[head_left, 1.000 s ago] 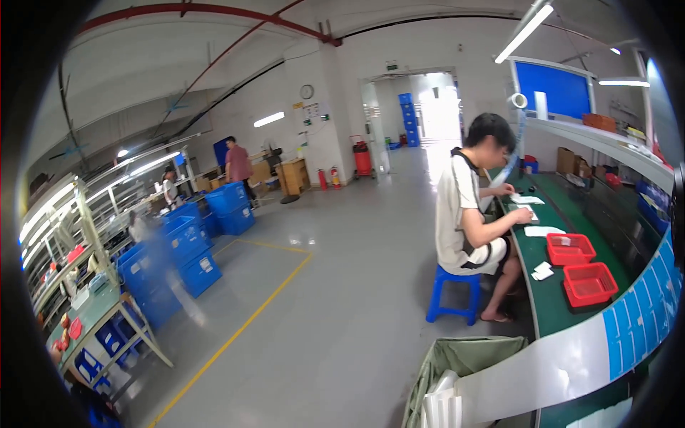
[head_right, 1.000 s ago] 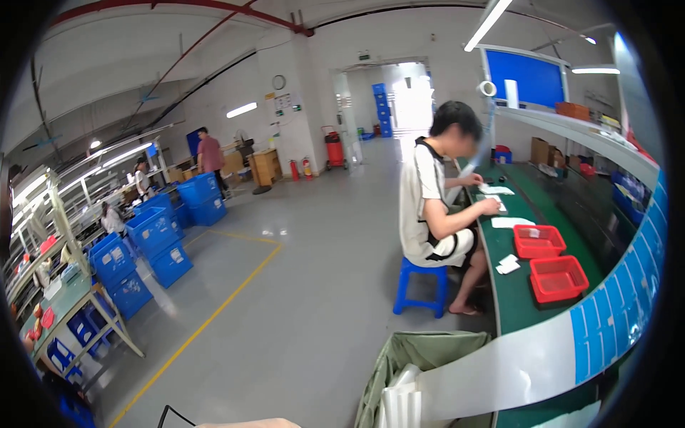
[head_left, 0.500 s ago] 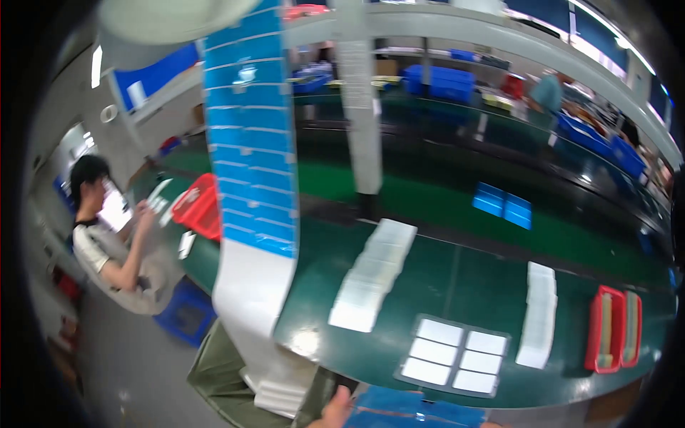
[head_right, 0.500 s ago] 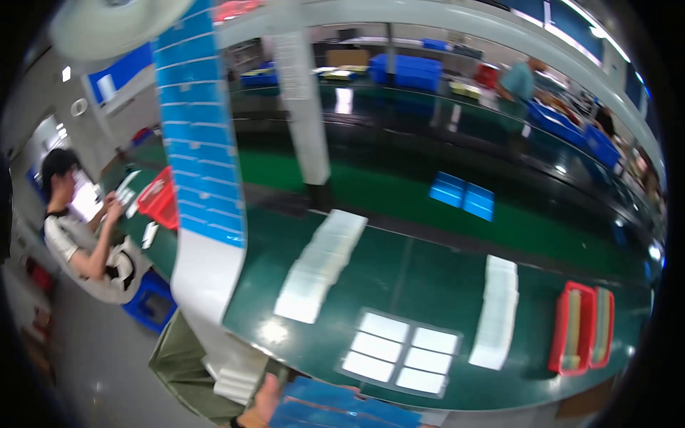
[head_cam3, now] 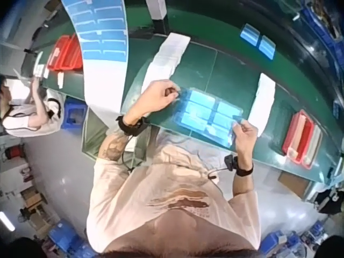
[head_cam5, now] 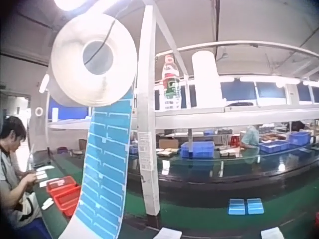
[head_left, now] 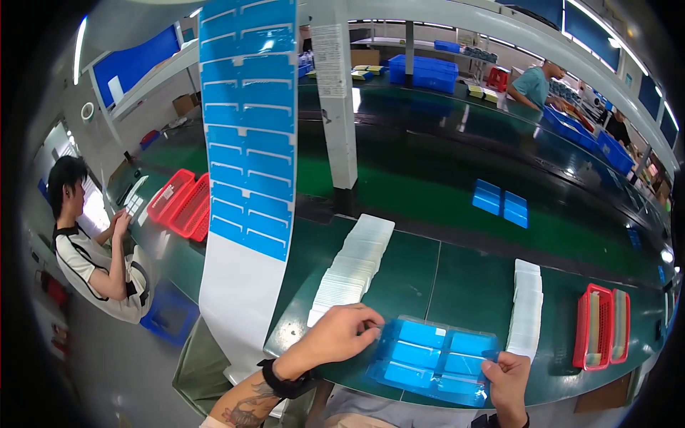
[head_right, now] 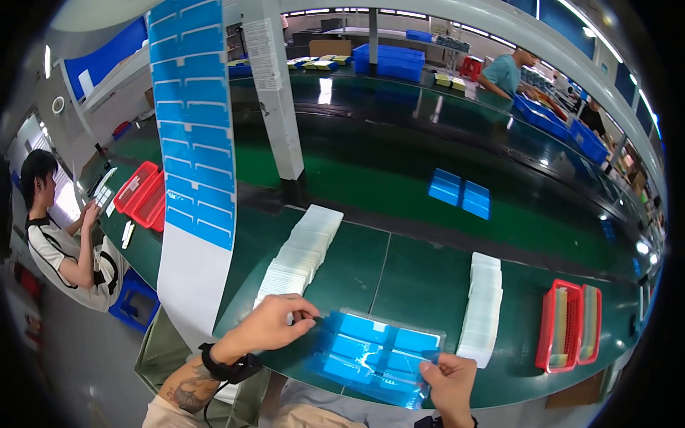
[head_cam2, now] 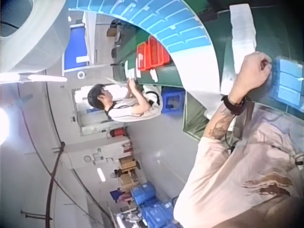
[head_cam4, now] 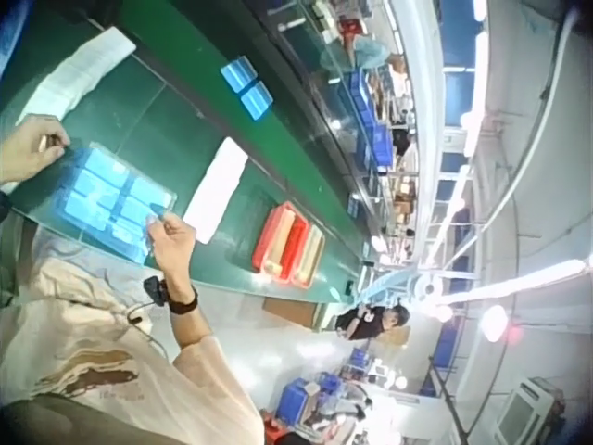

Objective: Applying labels to cards and organizing them into containers on a manufacturing assembly line.

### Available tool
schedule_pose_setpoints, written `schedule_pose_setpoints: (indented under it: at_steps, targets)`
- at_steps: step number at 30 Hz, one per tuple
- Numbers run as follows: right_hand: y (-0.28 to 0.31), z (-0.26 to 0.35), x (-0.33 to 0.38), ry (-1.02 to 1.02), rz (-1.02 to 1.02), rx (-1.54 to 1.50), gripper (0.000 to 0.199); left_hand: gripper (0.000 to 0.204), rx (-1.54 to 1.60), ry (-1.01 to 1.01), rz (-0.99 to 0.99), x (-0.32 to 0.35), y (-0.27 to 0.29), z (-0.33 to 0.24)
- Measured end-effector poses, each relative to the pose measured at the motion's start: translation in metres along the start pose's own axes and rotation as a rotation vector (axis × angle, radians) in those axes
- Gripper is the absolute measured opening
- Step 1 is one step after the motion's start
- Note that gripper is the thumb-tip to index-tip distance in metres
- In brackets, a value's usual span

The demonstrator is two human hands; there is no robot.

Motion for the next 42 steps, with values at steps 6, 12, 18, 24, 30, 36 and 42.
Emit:
schedule_pose_setpoints:
  at_steps: [6, 12, 18, 24, 30, 36, 42]
  targets:
    - [0.015, -0.003, -0.013, 0.006, -0.058, -0.029, 0.012, 0.017, -0.333, -0.221, 0.053, -0.020, -0.025, -0.008]
    - [0.019, -0.005, -0.013, -0.020, -0.090, 0.015, 0.012, 0.018, -0.342, -0.222, 0.051, -0.028, -0.037, -0.007]
    - [0.026, -0.007, -0.012, -0.027, -0.082, -0.003, 0.012, 0.018, -0.369, -0.225, 0.085, -0.033, -0.049, -0.007]
    - [0.024, -0.004, -0.013, -0.033, -0.052, -0.001, 0.010, 0.016, -0.398, -0.230, 0.063, -0.033, -0.048, -0.008]
    - [0.027, -0.002, -0.013, -0.012, -0.035, 0.077, 0.012, 0.013, -0.450, -0.233, 0.014, -0.032, -0.049, -0.009]
    - [0.022, 0.004, -0.014, -0.030, 0.013, 0.166, 0.016, 0.015, -0.303, -0.199, 0.153, 0.000, -0.048, -0.007]
    - [0.035, -0.001, -0.017, -0.032, 0.016, 0.177, 0.017, 0.013, -0.335, -0.308, 0.163, 0.025, -0.060, -0.015]
Point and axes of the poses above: each hand's wrist, its own x-axis away from the middle knuckle, its own y-axis out of the back of the hand, z = x × y, the point moved 6 cm from there along -x, towards the middle knuckle, and after that the axes turned 11 degrees about -x, right-handed, at the moved point
